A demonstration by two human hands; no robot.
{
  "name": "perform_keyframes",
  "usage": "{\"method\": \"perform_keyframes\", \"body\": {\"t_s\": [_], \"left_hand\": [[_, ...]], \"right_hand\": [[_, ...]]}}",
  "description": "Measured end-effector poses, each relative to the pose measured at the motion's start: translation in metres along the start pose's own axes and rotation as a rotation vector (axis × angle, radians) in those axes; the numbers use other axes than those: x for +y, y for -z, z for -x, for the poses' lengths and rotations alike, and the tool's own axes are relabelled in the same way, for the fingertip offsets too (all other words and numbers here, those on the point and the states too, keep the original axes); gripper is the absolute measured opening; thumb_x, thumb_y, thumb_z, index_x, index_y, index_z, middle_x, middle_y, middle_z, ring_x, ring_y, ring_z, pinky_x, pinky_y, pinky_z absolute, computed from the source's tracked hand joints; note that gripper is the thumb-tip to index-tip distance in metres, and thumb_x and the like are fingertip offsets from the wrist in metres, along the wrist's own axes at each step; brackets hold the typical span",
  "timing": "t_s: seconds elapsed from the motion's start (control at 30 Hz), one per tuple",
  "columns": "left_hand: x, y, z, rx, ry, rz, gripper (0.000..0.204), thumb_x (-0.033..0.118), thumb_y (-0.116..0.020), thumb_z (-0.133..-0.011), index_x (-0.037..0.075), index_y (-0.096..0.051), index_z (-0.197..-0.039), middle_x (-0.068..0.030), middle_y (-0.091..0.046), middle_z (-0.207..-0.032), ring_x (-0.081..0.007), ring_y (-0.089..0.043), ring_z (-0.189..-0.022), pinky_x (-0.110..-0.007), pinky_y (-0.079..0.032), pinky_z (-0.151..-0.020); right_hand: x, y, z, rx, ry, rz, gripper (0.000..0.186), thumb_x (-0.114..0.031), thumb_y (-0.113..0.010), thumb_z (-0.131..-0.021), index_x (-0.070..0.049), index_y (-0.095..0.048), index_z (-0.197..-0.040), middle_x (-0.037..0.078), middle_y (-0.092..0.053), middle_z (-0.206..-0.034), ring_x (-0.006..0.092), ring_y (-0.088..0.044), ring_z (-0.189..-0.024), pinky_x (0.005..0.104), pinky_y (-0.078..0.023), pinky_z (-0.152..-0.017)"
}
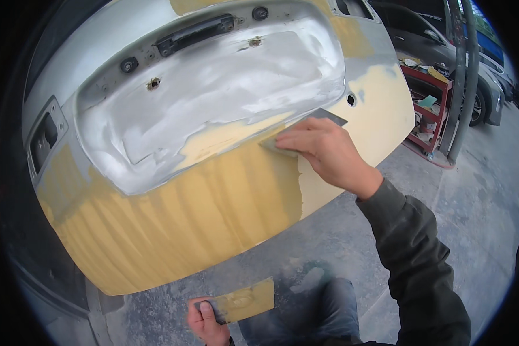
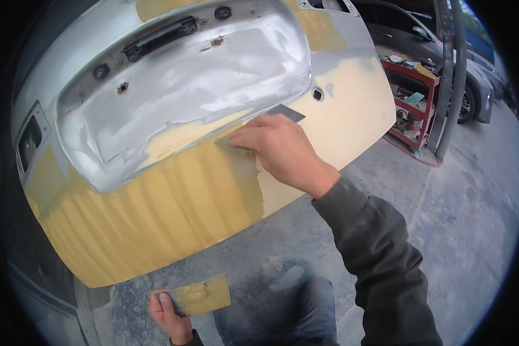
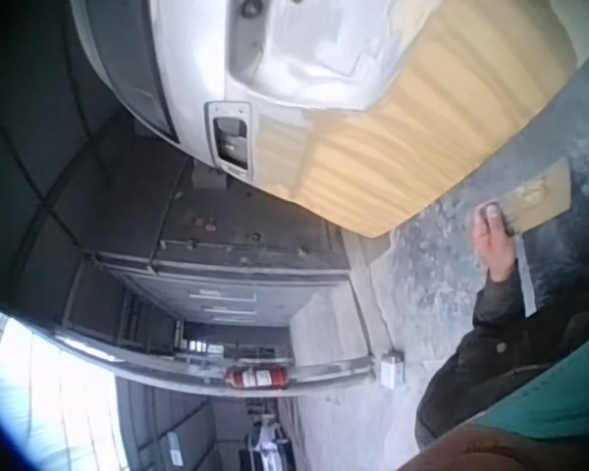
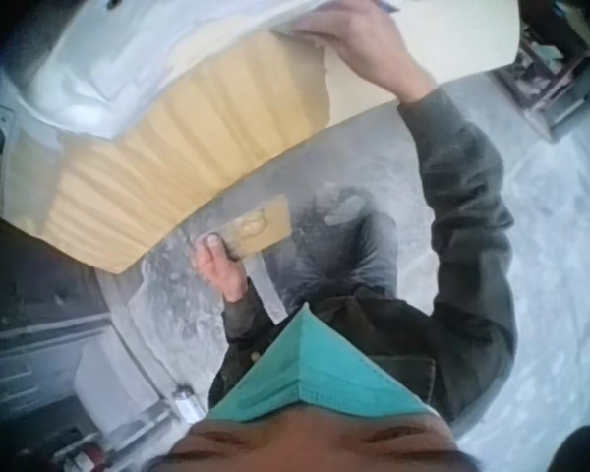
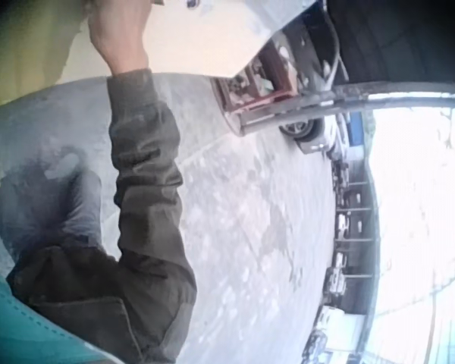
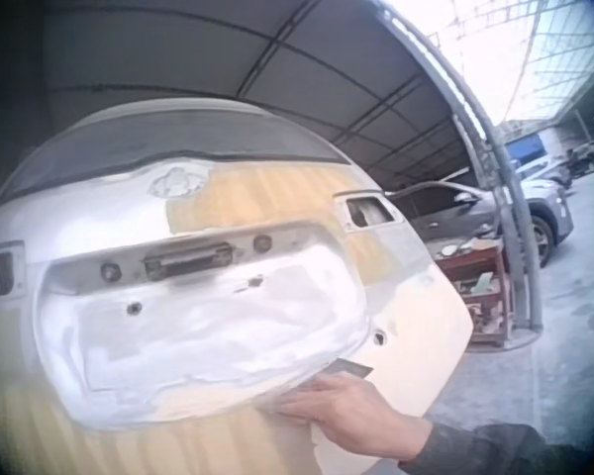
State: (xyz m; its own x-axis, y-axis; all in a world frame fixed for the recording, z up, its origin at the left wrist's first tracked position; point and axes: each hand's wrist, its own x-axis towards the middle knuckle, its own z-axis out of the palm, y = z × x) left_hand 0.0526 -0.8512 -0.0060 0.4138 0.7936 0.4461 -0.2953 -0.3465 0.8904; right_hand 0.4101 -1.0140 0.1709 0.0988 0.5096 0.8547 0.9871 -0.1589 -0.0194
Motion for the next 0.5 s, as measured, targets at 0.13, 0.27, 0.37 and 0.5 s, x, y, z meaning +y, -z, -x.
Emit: {"method": "perform_keyframes", "body": {"t_s": [0.13,0.27,0.37,0.5], "left_hand": [[-0.004,-0.006,-0.002,-0.01,0.005,-0.001,0.031,0.029,-0.055,-0.112,0.004,-0.056,-0.093,-0.0007,-0.057,-0.086,-0.0087,-0.049,-0.079,-0.027,-0.041,-0.071],[-0.005,-0.013,-0.003,-0.031,0.025,0.037,0.032,0.029,-0.054,-0.113,0.004,-0.056,-0.093,-0.0007,-0.057,-0.086,-0.0089,-0.049,-0.078,-0.027,-0.041,-0.07],[-0.005,-0.015,-0.002,-0.056,0.023,-0.004,0.033,0.03,-0.054,-0.113,0.004,-0.056,-0.093,-0.0006,-0.056,-0.085,-0.0084,-0.048,-0.078,-0.027,-0.04,-0.07],[-0.004,-0.015,-0.002,-0.055,0.038,-0.009,0.033,0.03,-0.053,-0.113,0.003,-0.055,-0.094,-0.0005,-0.055,-0.084,-0.0077,-0.046,-0.077,-0.026,-0.038,-0.068]], "right_hand": [[-0.007,-0.009,0.018,0.005,0.025,-0.015,0.033,0.001,-0.069,-0.084,-0.01,-0.082,-0.113,0.002,-0.08,-0.114,0.0239,-0.071,-0.106,0.0394,-0.055,-0.086],[-0.018,-0.011,0.039,-0.02,0.011,0.029,0.034,0.001,-0.069,-0.083,-0.011,-0.082,-0.112,0.0,-0.08,-0.116,0.0219,-0.071,-0.109,0.0386,-0.055,-0.09],[-0.022,-0.014,0.058,-0.029,-0.002,0.032,0.036,0.001,-0.069,-0.082,-0.011,-0.082,-0.113,-0.001,-0.079,-0.119,0.0219,-0.071,-0.111,0.0377,-0.054,-0.093],[-0.034,-0.014,0.074,-0.031,-0.022,0.025,0.035,0.0,-0.073,-0.081,-0.01,-0.082,-0.113,0.001,-0.08,-0.117,0.0232,-0.072,-0.107,0.0386,-0.055,-0.089]]}}
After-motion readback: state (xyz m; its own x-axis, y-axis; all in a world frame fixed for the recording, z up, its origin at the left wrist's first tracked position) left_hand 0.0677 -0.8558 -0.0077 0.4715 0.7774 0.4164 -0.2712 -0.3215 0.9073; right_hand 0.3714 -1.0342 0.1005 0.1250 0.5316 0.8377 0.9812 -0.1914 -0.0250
